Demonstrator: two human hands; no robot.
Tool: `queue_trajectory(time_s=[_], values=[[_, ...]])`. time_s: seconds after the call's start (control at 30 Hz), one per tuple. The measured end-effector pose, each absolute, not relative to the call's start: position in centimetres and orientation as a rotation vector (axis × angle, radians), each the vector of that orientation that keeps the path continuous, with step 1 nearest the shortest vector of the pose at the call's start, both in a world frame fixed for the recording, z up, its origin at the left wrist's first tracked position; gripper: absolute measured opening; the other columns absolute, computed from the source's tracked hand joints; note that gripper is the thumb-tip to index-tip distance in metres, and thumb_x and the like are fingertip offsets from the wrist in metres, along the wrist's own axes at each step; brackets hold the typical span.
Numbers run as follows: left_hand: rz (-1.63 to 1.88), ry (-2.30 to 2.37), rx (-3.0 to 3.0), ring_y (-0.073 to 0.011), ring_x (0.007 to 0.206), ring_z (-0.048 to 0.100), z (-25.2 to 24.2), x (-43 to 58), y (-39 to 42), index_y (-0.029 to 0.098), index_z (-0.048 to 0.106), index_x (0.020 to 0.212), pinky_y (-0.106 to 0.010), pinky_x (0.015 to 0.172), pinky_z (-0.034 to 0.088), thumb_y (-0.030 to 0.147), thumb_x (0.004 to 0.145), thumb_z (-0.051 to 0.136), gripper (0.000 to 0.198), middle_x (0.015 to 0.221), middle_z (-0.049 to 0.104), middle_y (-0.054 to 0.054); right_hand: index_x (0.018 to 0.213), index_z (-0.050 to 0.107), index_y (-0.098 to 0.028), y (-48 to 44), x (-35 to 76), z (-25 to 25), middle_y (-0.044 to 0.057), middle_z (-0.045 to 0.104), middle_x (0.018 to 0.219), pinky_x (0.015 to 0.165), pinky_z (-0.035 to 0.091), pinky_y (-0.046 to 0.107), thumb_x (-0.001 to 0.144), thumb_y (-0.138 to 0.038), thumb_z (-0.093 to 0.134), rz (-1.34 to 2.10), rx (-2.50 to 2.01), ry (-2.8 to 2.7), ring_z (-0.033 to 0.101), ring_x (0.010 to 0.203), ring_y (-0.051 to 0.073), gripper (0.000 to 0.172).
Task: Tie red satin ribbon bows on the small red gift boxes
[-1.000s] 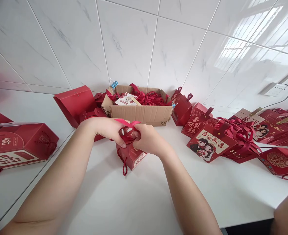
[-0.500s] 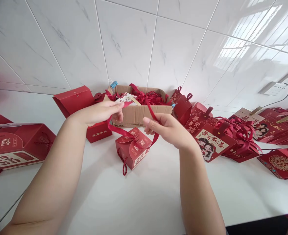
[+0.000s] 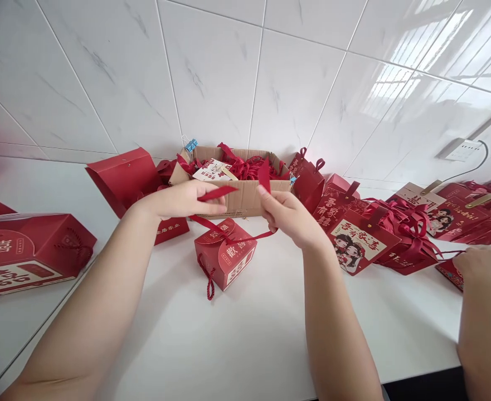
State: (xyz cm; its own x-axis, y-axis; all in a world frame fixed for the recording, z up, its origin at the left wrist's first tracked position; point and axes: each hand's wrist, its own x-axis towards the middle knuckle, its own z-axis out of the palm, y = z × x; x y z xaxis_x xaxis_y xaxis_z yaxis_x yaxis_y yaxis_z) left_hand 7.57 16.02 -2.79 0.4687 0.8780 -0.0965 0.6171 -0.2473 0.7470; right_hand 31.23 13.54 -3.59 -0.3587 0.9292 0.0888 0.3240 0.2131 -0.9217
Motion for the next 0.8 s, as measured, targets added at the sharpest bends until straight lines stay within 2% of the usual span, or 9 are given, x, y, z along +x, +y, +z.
queue_trajectory(time_s=[0.07, 0.17, 0.33, 0.43, 0.53, 0.8], values=[[0.234, 1.223, 2.053, -0.0189, 0.083, 0.059, -2.9, 7.8, 16.1, 0.024, 0.066, 0.101, -0.027, 0.068, 0.041, 0.057, 0.070, 0.066, 0.045, 0.094, 0.067, -0.002, 0.065, 0.036, -0.021, 13.5, 30.8, -3.9, -0.005, 0.033, 0.061, 0.051, 0.031, 0.024, 0.083, -0.057, 0.058, 1.056, -1.240, -1.954, 0.032, 0.053, 0.008, 0.046], [0.060, 1.208, 2.123, -0.0194, 0.082, 0.060, -3.1, 8.0, 16.2, 0.026, 0.066, 0.106, -0.026, 0.066, 0.039, 0.054, 0.072, 0.064, 0.044, 0.093, 0.067, -0.001, 0.066, 0.034, -0.021, 13.4, 29.8, -4.5, -0.006, 0.036, 0.062, 0.050, 0.027, 0.023, 0.076, -0.046, 0.066, 0.962, -1.286, -2.217, 0.034, 0.055, 0.009, 0.041], [-0.064, 1.189, 2.142, -0.0204, 0.087, 0.060, -3.3, 7.8, 16.3, 0.026, 0.063, 0.113, -0.026, 0.067, 0.041, 0.051, 0.070, 0.065, 0.051, 0.101, 0.067, -0.001, 0.069, 0.045, -0.021, 13.2, 28.3, -5.1, -0.002, 0.046, 0.074, 0.052, 0.032, 0.024, 0.072, -0.040, 0.065, 0.848, -1.296, -2.458, 0.044, 0.064, 0.011, 0.028], [-0.094, 1.211, 2.140, -0.0214, 0.091, 0.061, -3.4, 7.7, 16.3, 0.027, 0.059, 0.122, -0.025, 0.070, 0.043, 0.052, 0.067, 0.066, 0.061, 0.108, 0.067, -0.002, 0.075, 0.051, -0.020, 13.3, 28.0, -5.3, 0.001, 0.049, 0.086, 0.057, 0.038, 0.025, 0.074, -0.035, 0.061, 0.809, -1.320, -2.482, 0.050, 0.072, 0.014, 0.018], [-0.092, 1.183, 2.145, -0.0219, 0.099, 0.061, -3.4, 7.8, 16.2, 0.030, 0.058, 0.125, -0.025, 0.075, 0.044, 0.051, 0.069, 0.065, 0.060, 0.119, 0.064, -0.002, 0.079, 0.052, -0.020, 13.3, 28.1, -5.5, 0.002, 0.048, 0.091, 0.059, 0.040, 0.025, 0.076, -0.033, 0.058, 0.792, -1.359, -2.479, 0.051, 0.075, 0.014, 0.014], [-0.060, 1.262, 2.067, -0.0230, 0.105, 0.059, -3.6, 8.0, 16.4, 0.028, 0.060, 0.118, -0.025, 0.077, 0.044, 0.057, 0.071, 0.063, 0.055, 0.122, 0.064, -0.001, 0.075, 0.048, -0.021, 13.1, 27.8, -5.5, 0.001, 0.047, 0.083, 0.057, 0.037, 0.025, 0.074, -0.027, 0.054, 0.728, -1.358, -2.505, 0.047, 0.071, 0.014, 0.009]])
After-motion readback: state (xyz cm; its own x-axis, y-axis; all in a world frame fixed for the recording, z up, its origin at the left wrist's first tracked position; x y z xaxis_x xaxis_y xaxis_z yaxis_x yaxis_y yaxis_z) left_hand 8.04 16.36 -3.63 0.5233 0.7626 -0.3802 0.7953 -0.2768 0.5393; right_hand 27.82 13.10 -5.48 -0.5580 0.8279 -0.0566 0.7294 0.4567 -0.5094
